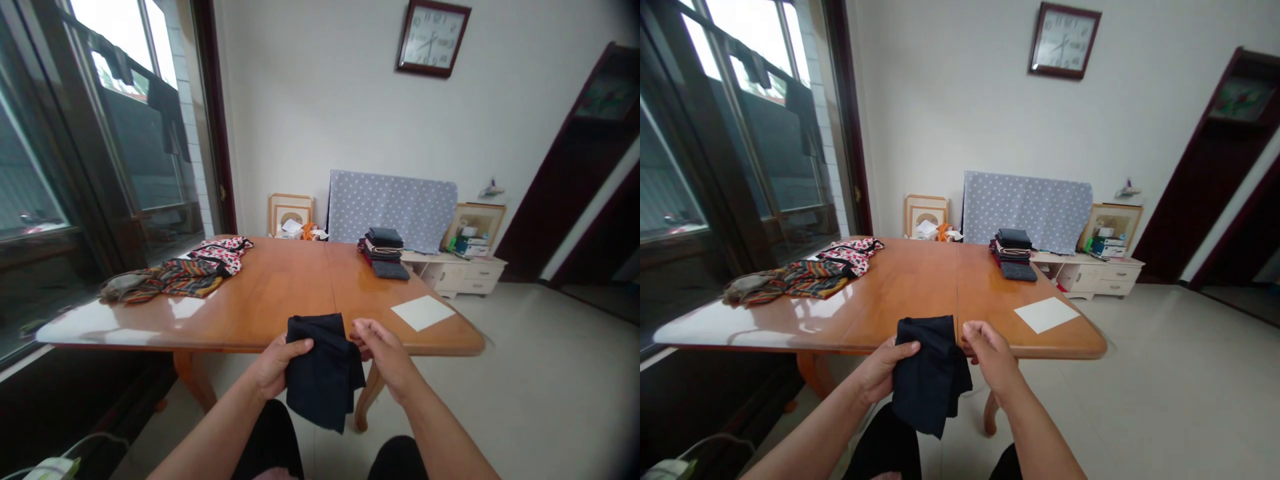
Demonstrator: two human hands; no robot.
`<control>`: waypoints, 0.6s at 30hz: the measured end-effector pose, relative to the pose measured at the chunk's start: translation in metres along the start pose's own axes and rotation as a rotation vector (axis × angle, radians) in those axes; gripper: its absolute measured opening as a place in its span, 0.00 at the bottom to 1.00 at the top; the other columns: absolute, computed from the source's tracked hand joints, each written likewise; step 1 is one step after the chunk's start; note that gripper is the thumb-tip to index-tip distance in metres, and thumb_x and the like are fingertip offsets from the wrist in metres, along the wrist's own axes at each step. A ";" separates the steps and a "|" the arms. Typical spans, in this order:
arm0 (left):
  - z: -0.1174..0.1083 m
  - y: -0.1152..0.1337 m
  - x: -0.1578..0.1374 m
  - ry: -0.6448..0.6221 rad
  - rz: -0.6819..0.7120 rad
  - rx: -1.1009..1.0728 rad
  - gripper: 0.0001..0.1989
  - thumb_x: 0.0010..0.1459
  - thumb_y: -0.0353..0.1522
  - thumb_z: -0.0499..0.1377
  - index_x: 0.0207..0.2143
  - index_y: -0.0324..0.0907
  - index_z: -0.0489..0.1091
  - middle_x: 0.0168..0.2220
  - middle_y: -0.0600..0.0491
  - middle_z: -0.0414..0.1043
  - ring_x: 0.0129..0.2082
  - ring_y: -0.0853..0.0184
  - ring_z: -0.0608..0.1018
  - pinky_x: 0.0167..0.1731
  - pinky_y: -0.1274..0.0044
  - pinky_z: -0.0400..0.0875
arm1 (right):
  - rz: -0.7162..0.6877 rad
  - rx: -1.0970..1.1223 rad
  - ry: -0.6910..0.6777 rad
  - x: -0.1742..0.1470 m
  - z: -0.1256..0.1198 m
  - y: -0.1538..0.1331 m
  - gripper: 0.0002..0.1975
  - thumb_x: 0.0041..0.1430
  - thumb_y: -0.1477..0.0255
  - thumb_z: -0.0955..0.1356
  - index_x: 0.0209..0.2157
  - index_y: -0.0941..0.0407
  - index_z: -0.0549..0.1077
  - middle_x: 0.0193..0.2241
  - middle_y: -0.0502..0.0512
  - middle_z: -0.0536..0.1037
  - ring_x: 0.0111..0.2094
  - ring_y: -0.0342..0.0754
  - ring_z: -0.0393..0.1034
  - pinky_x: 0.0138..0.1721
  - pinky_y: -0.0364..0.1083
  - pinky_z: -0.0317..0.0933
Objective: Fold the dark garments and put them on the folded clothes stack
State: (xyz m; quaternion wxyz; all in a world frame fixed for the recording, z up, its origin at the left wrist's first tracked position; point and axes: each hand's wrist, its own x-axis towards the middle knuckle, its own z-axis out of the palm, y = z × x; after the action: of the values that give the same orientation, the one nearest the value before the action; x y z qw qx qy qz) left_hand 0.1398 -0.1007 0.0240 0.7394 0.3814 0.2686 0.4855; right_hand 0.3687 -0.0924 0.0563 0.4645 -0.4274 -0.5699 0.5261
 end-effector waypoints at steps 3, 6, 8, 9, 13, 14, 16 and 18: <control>-0.003 -0.005 0.001 0.000 -0.040 -0.051 0.18 0.56 0.31 0.65 0.48 0.34 0.74 0.47 0.38 0.78 0.46 0.55 0.80 0.55 0.63 0.67 | 0.126 0.136 -0.243 -0.004 0.008 0.002 0.23 0.56 0.52 0.71 0.45 0.55 0.77 0.41 0.56 0.80 0.44 0.54 0.73 0.47 0.51 0.64; -0.003 -0.007 0.006 0.024 -0.088 -0.087 0.16 0.54 0.31 0.66 0.46 0.35 0.74 0.46 0.39 0.78 0.43 0.56 0.81 0.54 0.63 0.68 | 0.178 0.284 -0.315 -0.006 0.018 0.010 0.24 0.53 0.58 0.74 0.48 0.55 0.76 0.42 0.57 0.81 0.44 0.54 0.74 0.52 0.53 0.63; 0.000 -0.008 0.011 0.050 -0.118 -0.083 0.18 0.53 0.33 0.67 0.45 0.36 0.74 0.45 0.39 0.78 0.42 0.56 0.81 0.52 0.63 0.70 | 0.210 0.318 -0.237 -0.003 0.021 0.017 0.21 0.52 0.59 0.74 0.44 0.57 0.78 0.41 0.58 0.81 0.42 0.54 0.75 0.49 0.52 0.65; 0.002 -0.009 0.015 0.070 -0.119 -0.060 0.19 0.52 0.34 0.68 0.45 0.37 0.73 0.45 0.40 0.78 0.42 0.56 0.81 0.50 0.63 0.71 | 0.225 0.322 -0.178 0.001 0.022 0.021 0.19 0.52 0.60 0.74 0.42 0.57 0.79 0.40 0.58 0.81 0.41 0.54 0.76 0.47 0.51 0.66; 0.010 -0.016 0.036 0.336 0.170 0.284 0.24 0.51 0.39 0.69 0.48 0.41 0.70 0.46 0.42 0.76 0.44 0.57 0.79 0.49 0.64 0.70 | 0.211 0.328 0.060 0.020 0.020 0.028 0.15 0.50 0.63 0.73 0.37 0.58 0.79 0.35 0.57 0.82 0.38 0.54 0.76 0.40 0.49 0.67; 0.012 -0.017 0.041 0.428 0.295 0.426 0.24 0.50 0.38 0.69 0.48 0.41 0.70 0.47 0.43 0.75 0.46 0.57 0.78 0.51 0.65 0.69 | 0.182 0.325 0.111 0.025 0.019 0.027 0.15 0.49 0.63 0.73 0.37 0.58 0.79 0.35 0.57 0.82 0.38 0.54 0.76 0.39 0.49 0.67; 0.016 -0.018 0.050 0.523 0.480 0.691 0.20 0.52 0.39 0.67 0.47 0.42 0.72 0.47 0.45 0.75 0.49 0.58 0.76 0.53 0.66 0.66 | 0.115 0.307 0.201 0.033 0.018 0.025 0.15 0.48 0.63 0.73 0.37 0.57 0.79 0.36 0.57 0.82 0.39 0.55 0.76 0.40 0.48 0.67; 0.022 -0.017 0.054 0.459 0.532 0.843 0.15 0.60 0.42 0.59 0.45 0.43 0.74 0.45 0.46 0.75 0.48 0.59 0.75 0.53 0.66 0.66 | 0.051 0.282 0.271 0.040 0.020 0.022 0.17 0.47 0.62 0.74 0.38 0.57 0.79 0.35 0.56 0.82 0.39 0.54 0.76 0.40 0.48 0.67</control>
State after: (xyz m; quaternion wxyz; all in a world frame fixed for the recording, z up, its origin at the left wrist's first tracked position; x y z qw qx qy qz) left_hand 0.1859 -0.0617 0.0210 0.2969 0.5838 0.4885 0.5766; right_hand 0.3409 -0.0557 0.0373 0.5787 -0.4393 -0.4119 0.5499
